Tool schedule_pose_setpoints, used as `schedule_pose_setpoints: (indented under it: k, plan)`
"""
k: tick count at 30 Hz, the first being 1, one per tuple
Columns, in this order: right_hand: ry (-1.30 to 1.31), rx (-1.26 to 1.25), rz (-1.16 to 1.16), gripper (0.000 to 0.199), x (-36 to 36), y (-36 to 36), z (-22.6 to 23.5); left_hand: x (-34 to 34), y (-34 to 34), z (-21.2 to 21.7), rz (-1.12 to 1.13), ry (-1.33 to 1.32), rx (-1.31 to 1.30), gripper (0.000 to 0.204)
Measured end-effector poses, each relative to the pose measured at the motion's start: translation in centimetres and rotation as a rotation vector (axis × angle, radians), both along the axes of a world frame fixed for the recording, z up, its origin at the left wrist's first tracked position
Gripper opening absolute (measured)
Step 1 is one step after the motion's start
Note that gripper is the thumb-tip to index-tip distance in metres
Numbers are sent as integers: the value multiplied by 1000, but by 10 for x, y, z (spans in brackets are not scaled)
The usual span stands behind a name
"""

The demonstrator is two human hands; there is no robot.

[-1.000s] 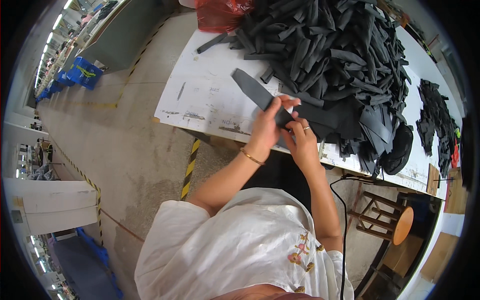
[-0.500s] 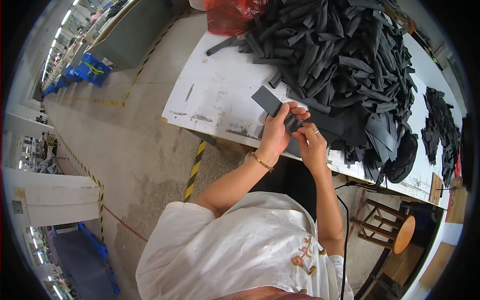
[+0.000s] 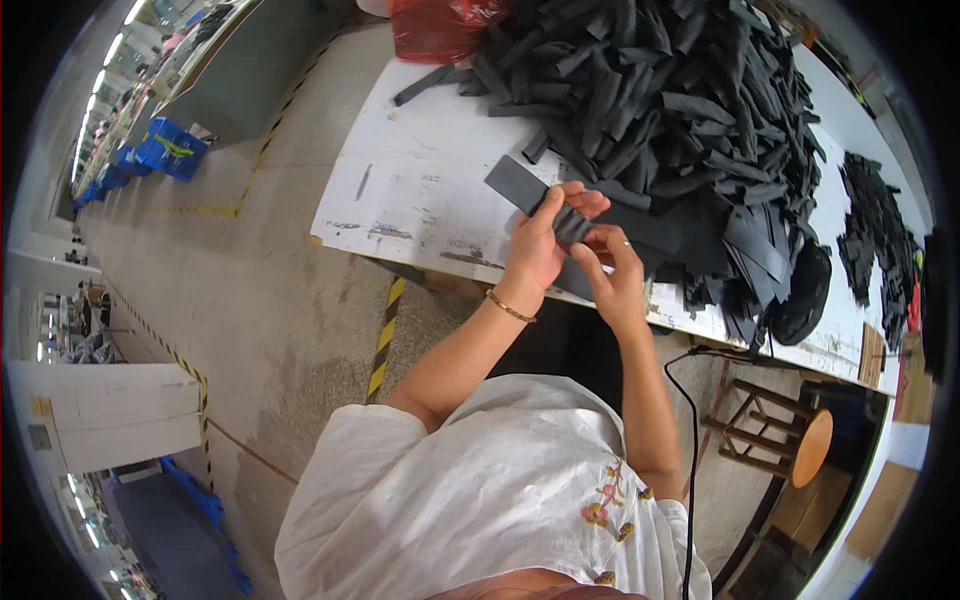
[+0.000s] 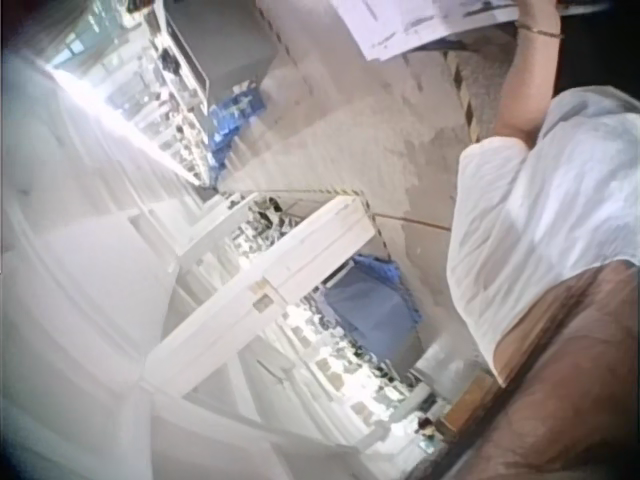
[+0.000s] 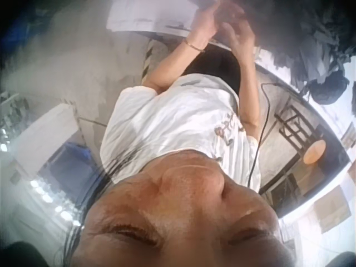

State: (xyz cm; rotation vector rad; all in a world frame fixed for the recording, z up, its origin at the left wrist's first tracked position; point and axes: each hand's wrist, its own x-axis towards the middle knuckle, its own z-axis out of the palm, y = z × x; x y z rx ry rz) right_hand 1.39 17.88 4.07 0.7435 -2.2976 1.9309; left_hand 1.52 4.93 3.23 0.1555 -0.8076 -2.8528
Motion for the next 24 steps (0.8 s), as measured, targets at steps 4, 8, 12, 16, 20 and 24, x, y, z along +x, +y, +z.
schedule_pose_setpoints:
  k: [4,8,12,16,20,24]
  plan:
    - [-126,-198,-261,19,2,-25,-10,-10,-1,3,108,7,-10,31]
    - [-159,-235,-248,13,5,-7,-4,-6,-2,10,13,145,-77,34]
    - [-641,-470,-67,10,3,-4,16,-2,2,13,-74,149,-99,43]
    - [109,-14,-305,7,7,1,16,2,-31,-3,200,-109,-103,33]
    - [288,-4,-249,8,12,5,11,9,-38,-8,220,-89,-13,25]
    - [-193,-117,-217,11,10,16,-7,17,-42,-17,166,-81,-14,23]
